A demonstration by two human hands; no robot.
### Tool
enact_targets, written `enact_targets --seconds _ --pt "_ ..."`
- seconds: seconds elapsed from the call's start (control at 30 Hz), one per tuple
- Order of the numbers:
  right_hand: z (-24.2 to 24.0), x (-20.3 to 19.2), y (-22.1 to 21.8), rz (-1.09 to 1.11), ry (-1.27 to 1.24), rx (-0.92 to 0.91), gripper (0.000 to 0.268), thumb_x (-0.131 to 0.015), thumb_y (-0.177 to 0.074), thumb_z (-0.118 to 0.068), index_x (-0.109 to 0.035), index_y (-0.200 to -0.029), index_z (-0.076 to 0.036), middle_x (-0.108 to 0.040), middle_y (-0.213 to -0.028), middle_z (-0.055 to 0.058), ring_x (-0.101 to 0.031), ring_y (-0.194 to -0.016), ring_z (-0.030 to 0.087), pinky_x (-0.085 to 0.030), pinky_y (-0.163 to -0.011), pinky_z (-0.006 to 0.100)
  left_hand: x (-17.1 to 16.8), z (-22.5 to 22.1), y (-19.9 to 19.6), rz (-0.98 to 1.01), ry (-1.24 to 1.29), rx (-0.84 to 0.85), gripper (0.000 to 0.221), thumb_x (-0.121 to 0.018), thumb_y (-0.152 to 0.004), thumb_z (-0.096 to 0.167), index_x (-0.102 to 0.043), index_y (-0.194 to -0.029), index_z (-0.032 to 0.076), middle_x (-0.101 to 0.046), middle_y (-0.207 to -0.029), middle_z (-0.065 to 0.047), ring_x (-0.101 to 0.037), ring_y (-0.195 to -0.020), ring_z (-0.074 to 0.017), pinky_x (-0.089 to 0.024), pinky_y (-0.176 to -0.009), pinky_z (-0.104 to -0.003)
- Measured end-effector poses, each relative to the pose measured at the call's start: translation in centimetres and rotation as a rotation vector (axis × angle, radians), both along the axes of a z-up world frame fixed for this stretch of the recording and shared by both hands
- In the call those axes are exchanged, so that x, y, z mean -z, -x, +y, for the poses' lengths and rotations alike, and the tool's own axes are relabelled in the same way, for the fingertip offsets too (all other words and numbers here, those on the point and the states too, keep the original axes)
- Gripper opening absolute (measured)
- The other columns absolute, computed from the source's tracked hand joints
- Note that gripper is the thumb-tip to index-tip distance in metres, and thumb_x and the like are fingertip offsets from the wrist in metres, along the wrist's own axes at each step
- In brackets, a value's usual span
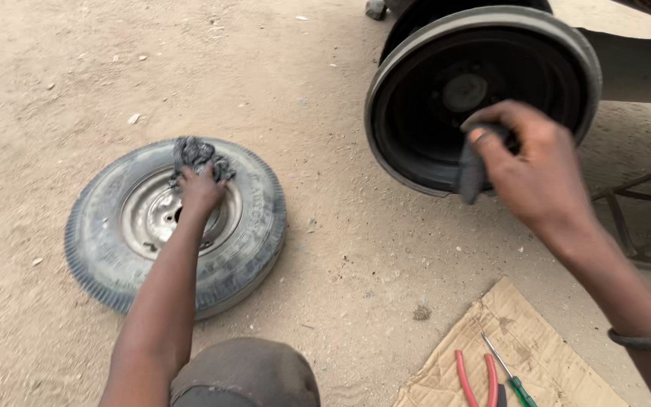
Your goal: The person wipes the inside of a brake drum using a cloth while it is attached to an axle.
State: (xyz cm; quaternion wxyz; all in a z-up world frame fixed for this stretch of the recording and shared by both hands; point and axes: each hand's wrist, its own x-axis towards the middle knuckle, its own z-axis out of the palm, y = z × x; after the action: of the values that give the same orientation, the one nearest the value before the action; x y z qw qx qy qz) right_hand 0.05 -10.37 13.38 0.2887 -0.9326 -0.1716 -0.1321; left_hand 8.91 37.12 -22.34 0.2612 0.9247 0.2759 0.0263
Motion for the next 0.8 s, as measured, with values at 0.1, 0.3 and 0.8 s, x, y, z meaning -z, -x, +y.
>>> enact_targets --seconds 0.1,0.3,0.8 --pt "-1.6 -2.3 -0.1 -0.276 0.008 0.017 0.016 -0.055 -0.108 -0.007 -0.07 -0.111 -0.001 -0.069 -0.099 0.012 -0.066 -0.078 0.018 -0.054 -0.064 0.032 0.2 0.4 1.6 -0.217 -0.144 0.068 0.036 -0.078 -0.078 0.015 -0.075 -0.112 0.003 -0.065 -0.125 -0.03 -0.052 -0.128 -0.0458 -0.047 -0.11 -0.053" --pt "-4.1 -4.6 -0.2 -0.689 0.101 0.153 0.011 -0.066 -0.107 -0.006 -0.067 -0.11 0.004 -0.066 -0.096 0.018 -0.062 -0.075 0.023 -0.051 -0.064 0.034 -17.2 -8.1 7.9 -0.486 0.766 0.113 0.022 -0.069 -0.09 0.013 -0.076 -0.101 -0.004 -0.07 -0.078 -0.015 -0.057 -0.063 -0.0192 -0.042 -0.054 -0.034" --pt "-7.0 -1.8 -3.1 -0.327 0.044 0.071 0.039 -0.08 -0.089 -0.019 -0.069 -0.118 0.003 -0.07 -0.101 0.018 -0.069 -0.082 0.029 -0.057 -0.069 0.043 -28.6 -31.2 3.2 -0.725 -1.452 0.829 0.016 -0.077 -0.086 0.014 -0.076 -0.095 0.001 -0.071 -0.103 -0.017 -0.067 -0.101 -0.0268 -0.055 -0.099 -0.037"
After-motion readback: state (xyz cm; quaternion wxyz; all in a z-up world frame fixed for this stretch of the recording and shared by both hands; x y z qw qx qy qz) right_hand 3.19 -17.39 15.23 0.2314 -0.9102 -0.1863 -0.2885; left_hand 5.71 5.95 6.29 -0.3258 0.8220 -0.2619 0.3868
